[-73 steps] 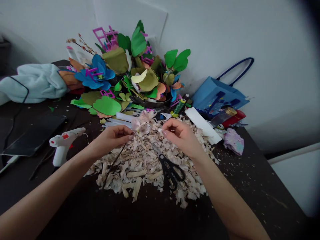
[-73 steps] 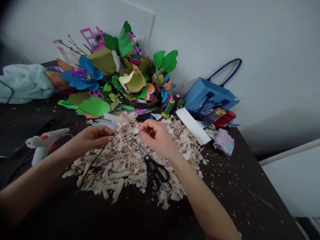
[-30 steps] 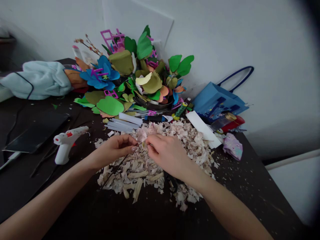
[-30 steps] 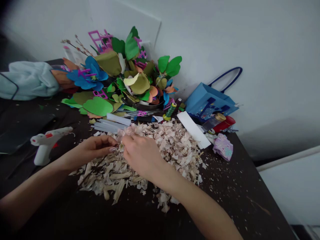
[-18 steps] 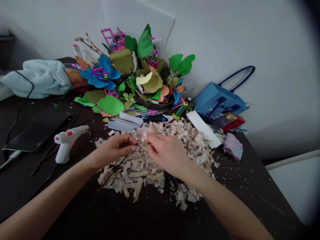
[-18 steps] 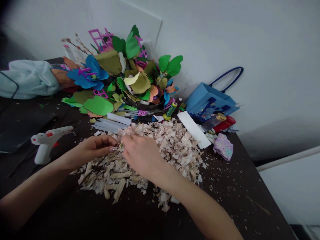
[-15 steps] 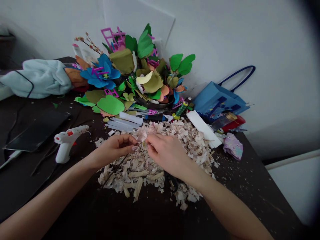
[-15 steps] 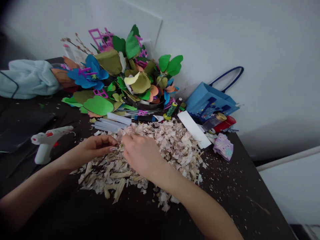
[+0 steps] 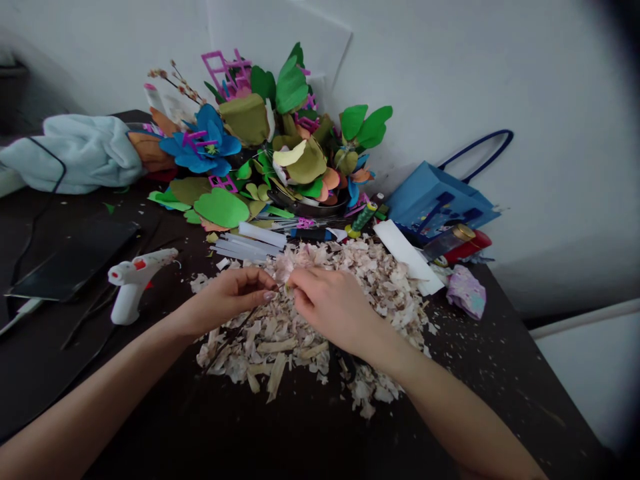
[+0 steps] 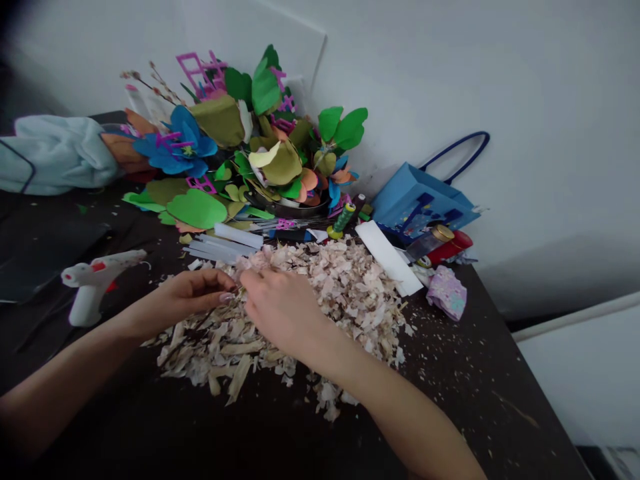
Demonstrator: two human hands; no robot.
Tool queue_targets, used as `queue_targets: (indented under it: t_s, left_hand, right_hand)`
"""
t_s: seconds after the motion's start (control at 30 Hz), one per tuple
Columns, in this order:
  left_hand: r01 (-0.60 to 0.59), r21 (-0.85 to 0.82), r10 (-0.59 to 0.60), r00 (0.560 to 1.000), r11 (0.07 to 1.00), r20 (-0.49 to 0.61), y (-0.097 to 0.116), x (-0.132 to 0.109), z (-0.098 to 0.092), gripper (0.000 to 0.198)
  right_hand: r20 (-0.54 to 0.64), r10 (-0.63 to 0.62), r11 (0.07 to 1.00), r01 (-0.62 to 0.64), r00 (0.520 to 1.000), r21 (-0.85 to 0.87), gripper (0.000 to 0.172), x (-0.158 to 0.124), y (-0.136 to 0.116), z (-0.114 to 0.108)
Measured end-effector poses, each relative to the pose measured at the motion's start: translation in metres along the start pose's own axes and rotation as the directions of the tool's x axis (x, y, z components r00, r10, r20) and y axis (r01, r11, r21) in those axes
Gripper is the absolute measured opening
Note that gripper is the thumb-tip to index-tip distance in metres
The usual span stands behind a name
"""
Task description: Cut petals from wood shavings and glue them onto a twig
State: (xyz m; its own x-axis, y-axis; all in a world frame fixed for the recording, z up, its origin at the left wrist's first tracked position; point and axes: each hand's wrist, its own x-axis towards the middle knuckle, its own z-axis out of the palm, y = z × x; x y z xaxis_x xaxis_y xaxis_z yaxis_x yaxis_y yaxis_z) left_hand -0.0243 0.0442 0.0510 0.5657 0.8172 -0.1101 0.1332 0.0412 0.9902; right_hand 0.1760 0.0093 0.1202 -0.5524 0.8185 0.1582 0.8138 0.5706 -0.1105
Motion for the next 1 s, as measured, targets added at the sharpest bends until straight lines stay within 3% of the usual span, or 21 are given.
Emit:
queue_targets:
  t_s: [0.33,1.0]
  left_hand:
    - [0.005,0.026,-0.005,1.000,1.000,-0.001,0.0006,0.0014,0.0021,0.023]
    - [0.018,0.019,-0.018,1.000,1.000,-0.011,-0.0040,-0.0004,0.0009,0.027]
  right_hand:
    - [-0.035,0.011,1.000,-0.012,0.999,-0.017,0.017,-0.0014,0.0015,0.0043]
    - [0.018,-0.010,1.000,0.010,1.000,0.003,0.018,-0.0018,0.0006,0.0041]
